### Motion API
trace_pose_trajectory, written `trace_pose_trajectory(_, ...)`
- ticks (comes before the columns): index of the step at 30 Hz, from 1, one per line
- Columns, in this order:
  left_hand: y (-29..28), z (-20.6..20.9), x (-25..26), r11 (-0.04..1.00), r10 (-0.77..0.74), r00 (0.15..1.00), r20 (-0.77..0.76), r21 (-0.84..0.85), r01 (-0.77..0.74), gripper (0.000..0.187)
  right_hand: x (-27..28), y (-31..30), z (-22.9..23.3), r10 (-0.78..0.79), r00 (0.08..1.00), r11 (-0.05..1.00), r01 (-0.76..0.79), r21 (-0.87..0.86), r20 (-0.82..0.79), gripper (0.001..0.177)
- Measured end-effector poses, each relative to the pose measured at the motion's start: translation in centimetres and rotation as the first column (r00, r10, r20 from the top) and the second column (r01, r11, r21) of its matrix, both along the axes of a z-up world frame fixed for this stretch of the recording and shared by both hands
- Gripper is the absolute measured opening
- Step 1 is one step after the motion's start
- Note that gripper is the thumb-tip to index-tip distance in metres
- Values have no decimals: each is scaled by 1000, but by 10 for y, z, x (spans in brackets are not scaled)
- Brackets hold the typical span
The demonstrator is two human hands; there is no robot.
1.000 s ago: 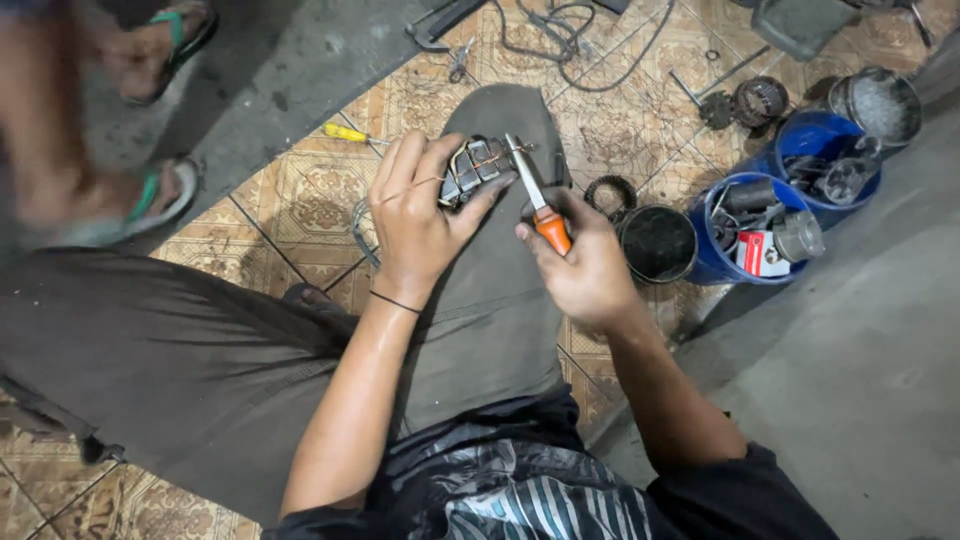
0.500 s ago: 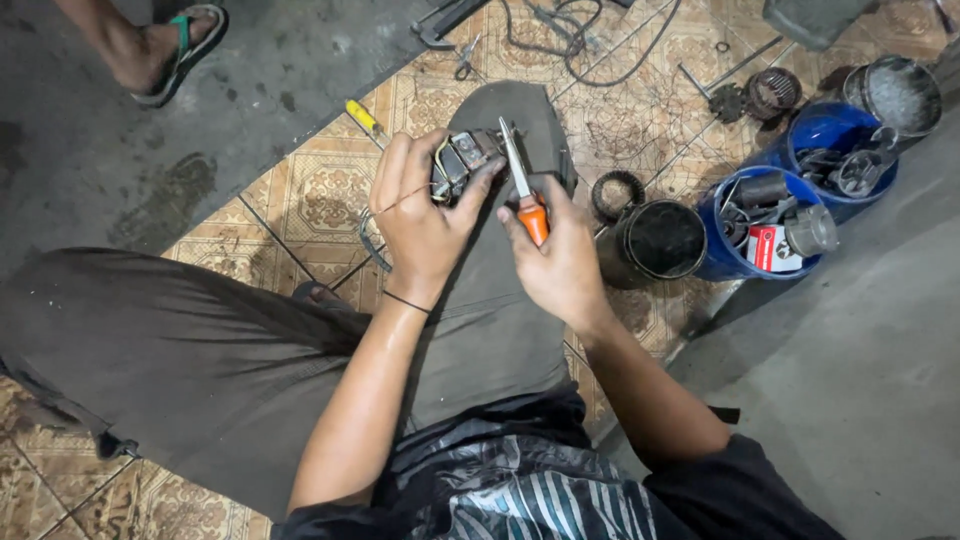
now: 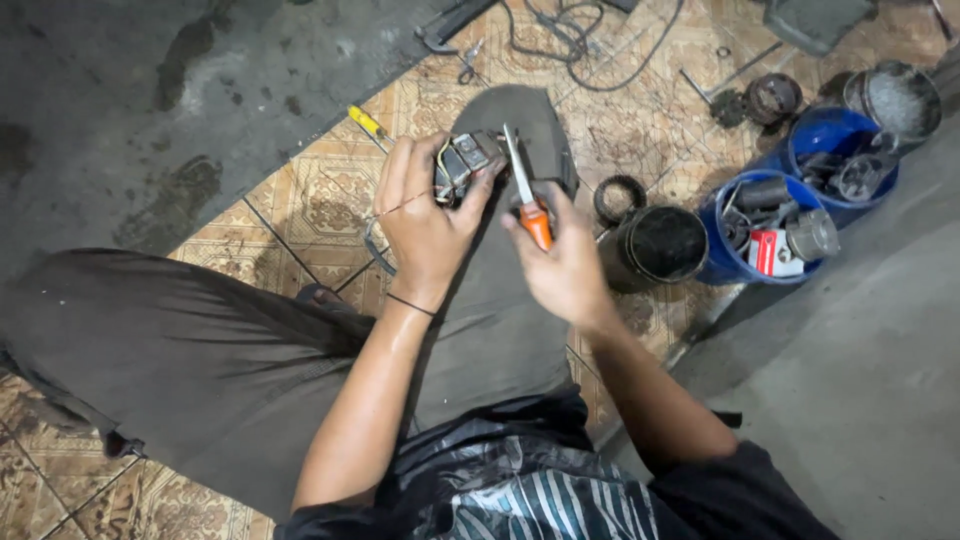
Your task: The person uses pliers to pull and adjust copper wires on a motor stator held in their lap. They repeatedly grip and tug the wires while rotating the stator to access different sections.
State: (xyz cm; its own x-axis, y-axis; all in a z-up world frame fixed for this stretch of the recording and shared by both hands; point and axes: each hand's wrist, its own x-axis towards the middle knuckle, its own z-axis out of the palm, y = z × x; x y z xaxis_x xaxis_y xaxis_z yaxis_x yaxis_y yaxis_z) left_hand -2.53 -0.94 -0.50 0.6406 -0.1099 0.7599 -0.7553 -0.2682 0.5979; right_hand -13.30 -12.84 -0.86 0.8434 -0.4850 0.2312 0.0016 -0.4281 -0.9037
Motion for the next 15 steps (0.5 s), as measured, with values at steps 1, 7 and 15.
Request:
trace_pose_trajectory(1,1,0,3,1000,-20,1000,-20,-21,19,45,-2,-8,8,81,994,996,-83,-34,-70,20)
trace_pose_trajectory(7,3,1,0,999,-41,999,2,-6,41,43,-12,-34,44,228,903,899,-339,-277,-365,39)
trace_pose_trajectory(15,2,1,-5,997,-63,998,26,36,62,45,-15,-53,58,257,870,763,-450,-464,-421,54)
